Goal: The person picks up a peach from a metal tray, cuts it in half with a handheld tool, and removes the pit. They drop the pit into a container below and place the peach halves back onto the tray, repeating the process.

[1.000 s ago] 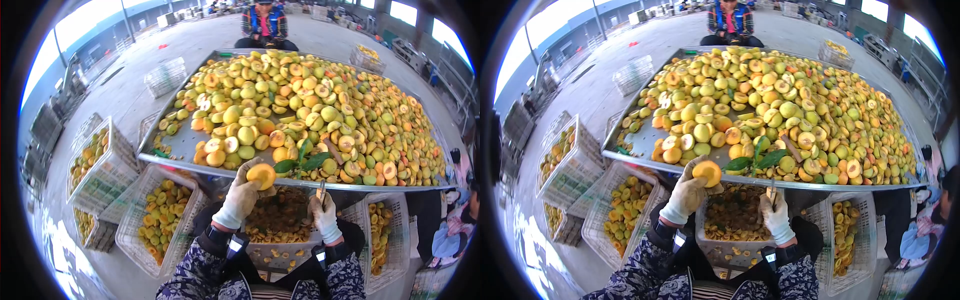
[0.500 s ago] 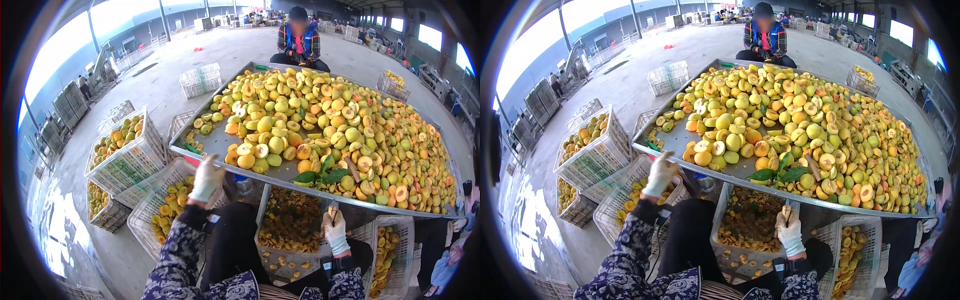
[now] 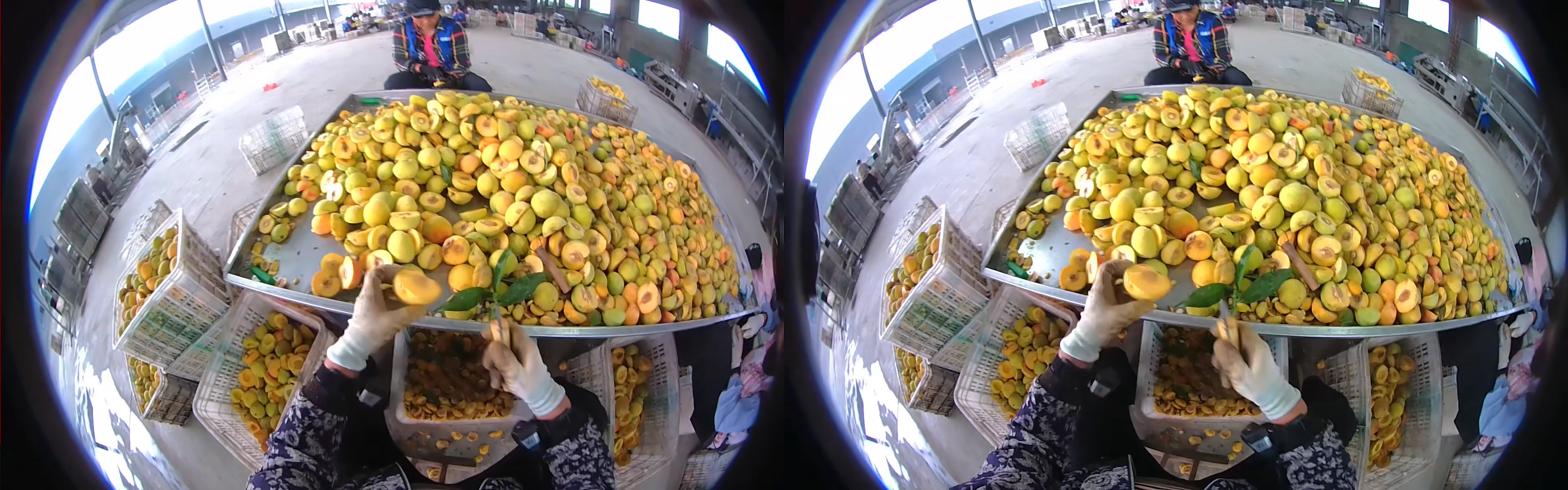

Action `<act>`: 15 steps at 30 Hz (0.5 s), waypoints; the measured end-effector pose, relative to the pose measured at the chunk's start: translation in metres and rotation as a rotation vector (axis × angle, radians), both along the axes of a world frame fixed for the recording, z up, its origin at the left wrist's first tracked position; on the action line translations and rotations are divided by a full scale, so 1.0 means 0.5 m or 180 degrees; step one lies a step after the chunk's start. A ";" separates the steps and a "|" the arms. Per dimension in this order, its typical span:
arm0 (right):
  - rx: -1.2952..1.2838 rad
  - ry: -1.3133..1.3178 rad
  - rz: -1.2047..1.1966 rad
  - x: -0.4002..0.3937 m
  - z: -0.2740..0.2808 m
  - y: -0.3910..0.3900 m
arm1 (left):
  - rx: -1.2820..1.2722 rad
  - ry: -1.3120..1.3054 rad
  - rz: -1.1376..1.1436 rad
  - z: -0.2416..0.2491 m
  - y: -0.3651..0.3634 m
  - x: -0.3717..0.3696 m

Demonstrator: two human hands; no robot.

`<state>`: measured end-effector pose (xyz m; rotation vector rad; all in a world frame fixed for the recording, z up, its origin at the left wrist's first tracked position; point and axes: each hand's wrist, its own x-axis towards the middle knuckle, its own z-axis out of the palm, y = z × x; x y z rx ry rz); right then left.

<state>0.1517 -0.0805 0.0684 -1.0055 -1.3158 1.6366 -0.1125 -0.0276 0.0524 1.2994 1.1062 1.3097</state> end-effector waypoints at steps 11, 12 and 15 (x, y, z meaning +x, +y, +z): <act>-0.0302 -0.0353 0.0177 -0.009 -0.062 0.097 | -0.1473 -0.3447 -0.1040 -0.081 0.080 0.167; -0.0465 -0.0189 0.0065 -0.009 -0.047 0.102 | -0.1257 -0.3356 -0.1093 -0.084 0.088 0.167; -0.0523 -0.0083 0.0007 0.002 -0.044 0.110 | -0.1125 -0.3460 -0.1154 -0.071 0.098 0.164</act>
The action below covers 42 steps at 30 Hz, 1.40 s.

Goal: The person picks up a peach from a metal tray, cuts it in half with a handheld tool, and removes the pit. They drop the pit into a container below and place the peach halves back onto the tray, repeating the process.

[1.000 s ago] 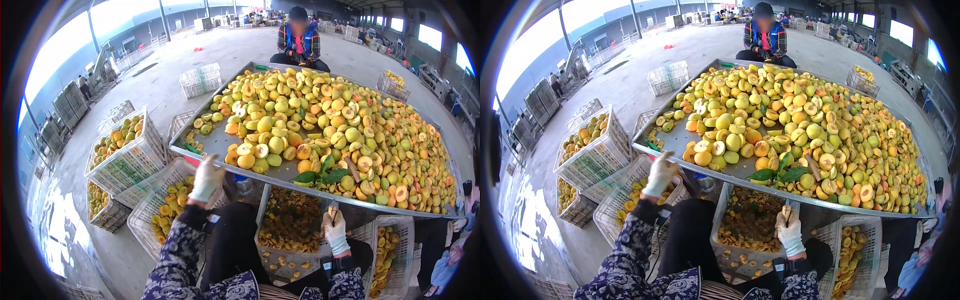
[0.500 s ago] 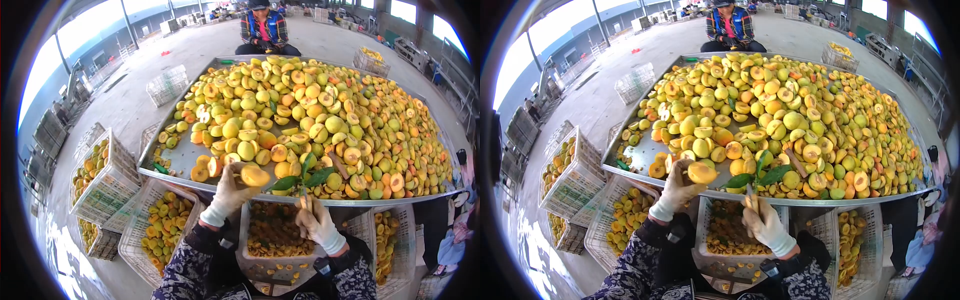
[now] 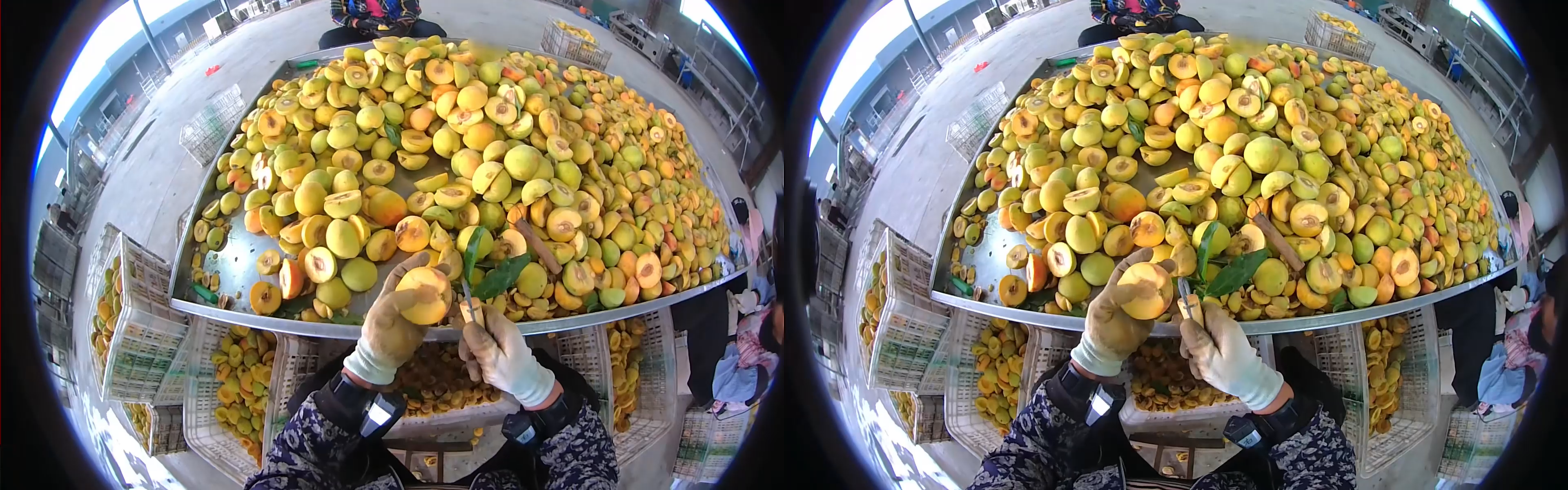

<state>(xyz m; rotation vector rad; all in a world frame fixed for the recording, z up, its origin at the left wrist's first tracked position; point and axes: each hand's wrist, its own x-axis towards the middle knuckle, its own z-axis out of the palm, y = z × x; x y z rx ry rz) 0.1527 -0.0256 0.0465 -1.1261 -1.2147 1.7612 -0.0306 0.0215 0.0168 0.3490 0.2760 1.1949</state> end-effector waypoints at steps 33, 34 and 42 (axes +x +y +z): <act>0.2004 -0.1780 -0.0330 -0.043 -0.015 -0.004 | -0.0258 -0.0006 0.0659 0.011 0.015 0.008; 0.1774 -0.1675 -0.0317 -0.042 -0.019 0.002 | -0.0167 0.0003 0.0652 0.006 0.018 0.010; 0.2474 -0.1762 -0.0462 -0.060 -0.024 0.034 | 0.0087 0.0801 0.0713 0.001 0.020 0.022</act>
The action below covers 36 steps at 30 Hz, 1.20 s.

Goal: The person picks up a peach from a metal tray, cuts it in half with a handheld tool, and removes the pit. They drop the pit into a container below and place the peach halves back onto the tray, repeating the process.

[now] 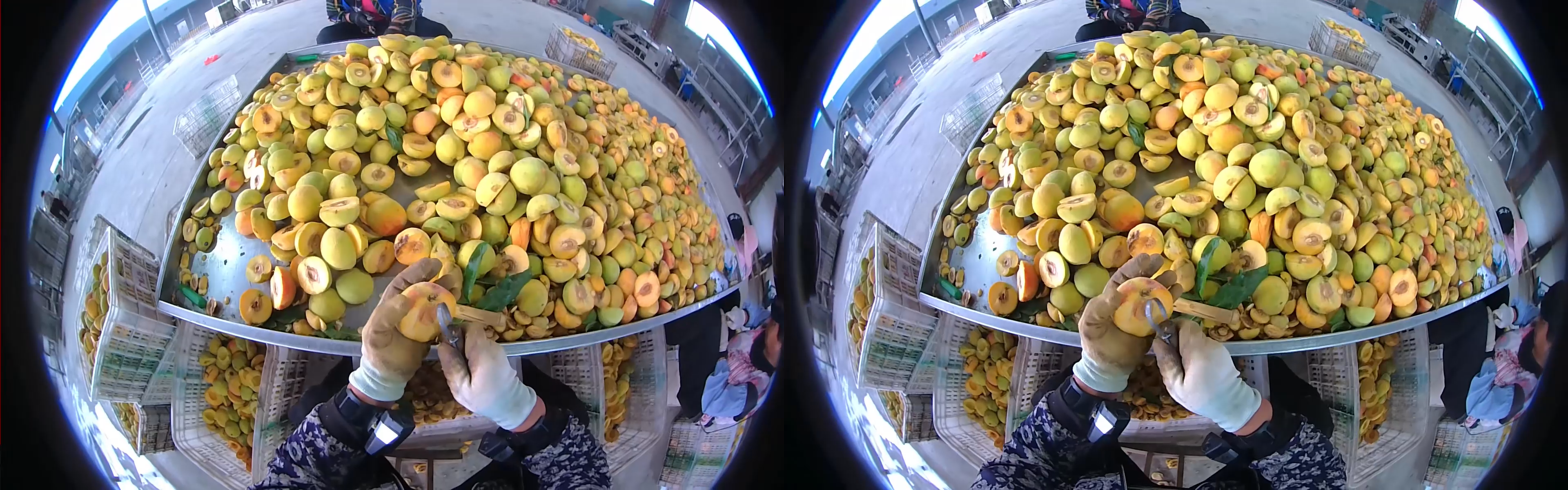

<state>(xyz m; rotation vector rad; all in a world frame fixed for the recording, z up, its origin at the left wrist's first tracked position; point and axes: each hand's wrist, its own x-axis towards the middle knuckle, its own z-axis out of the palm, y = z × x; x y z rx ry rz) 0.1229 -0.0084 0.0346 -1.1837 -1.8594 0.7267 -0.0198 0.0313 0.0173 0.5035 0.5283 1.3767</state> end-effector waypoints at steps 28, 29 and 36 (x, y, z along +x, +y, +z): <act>-0.1506 0.1760 0.0159 -0.011 -0.037 -0.036 | 0.0122 0.0268 0.0339 -0.007 -0.012 0.011; -0.1655 0.1783 -0.0058 -0.001 -0.023 -0.026 | 0.0531 0.1279 0.0480 -0.015 -0.018 0.014; -0.2121 0.2134 -0.0364 0.041 0.030 0.025 | 0.0129 0.0451 -0.0575 0.022 -0.025 0.018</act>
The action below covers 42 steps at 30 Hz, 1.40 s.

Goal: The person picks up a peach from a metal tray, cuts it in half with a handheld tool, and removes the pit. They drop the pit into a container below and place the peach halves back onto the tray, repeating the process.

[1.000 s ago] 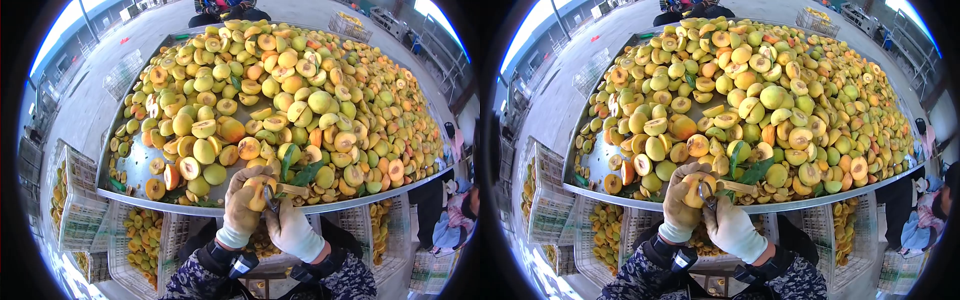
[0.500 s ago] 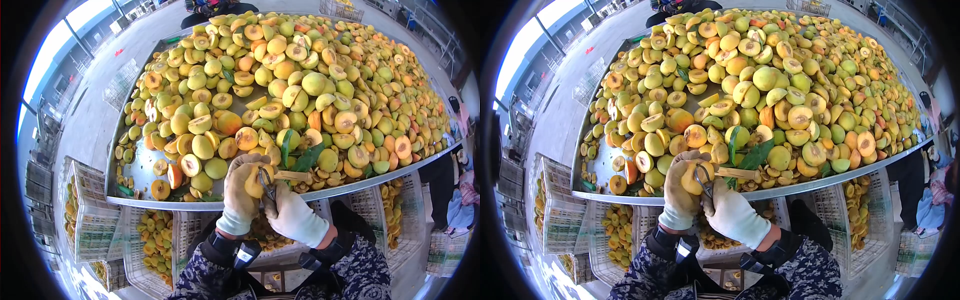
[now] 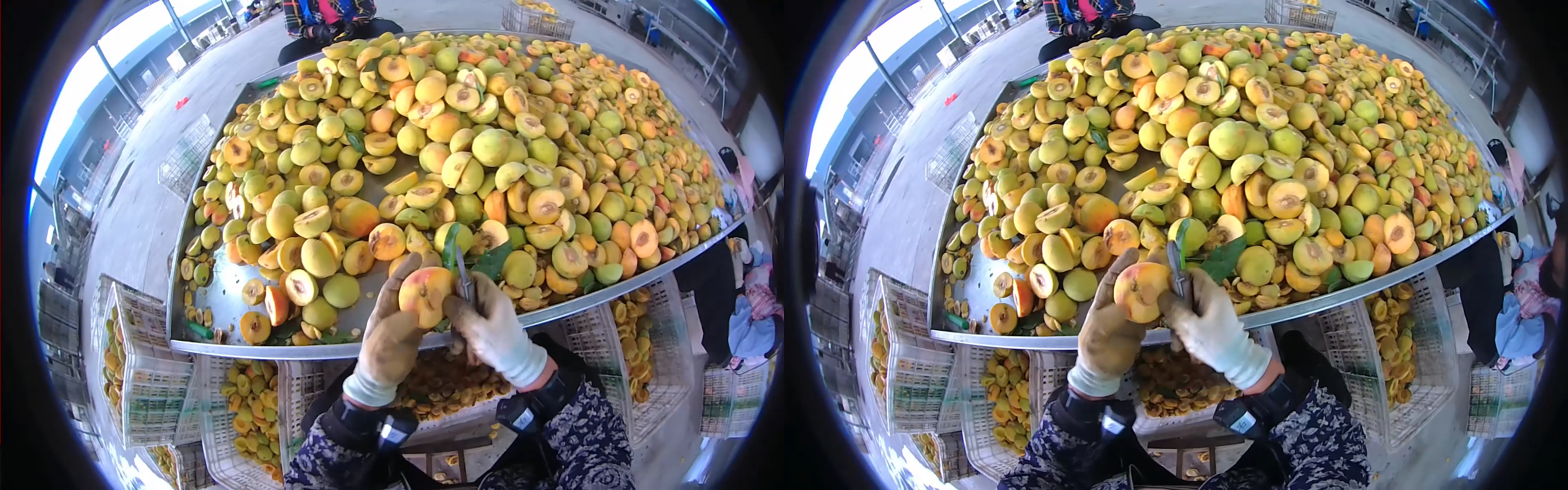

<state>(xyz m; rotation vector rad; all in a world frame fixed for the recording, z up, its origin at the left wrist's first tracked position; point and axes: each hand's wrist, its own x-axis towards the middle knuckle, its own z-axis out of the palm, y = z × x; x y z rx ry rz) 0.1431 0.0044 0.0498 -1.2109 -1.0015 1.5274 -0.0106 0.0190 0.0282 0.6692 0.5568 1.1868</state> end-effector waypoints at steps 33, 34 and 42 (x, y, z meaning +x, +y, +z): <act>0.1038 -0.1279 0.1106 -0.028 -0.043 -0.050 | 0.0161 -0.0028 0.0679 -0.030 -0.027 0.017; 0.1149 -0.1715 0.1252 -0.024 -0.041 -0.049 | 0.0159 -0.0023 0.0673 -0.029 -0.025 0.012; 0.1496 -0.1422 0.0882 -0.028 -0.106 -0.044 | -0.0386 -0.0108 0.0415 -0.034 -0.001 0.016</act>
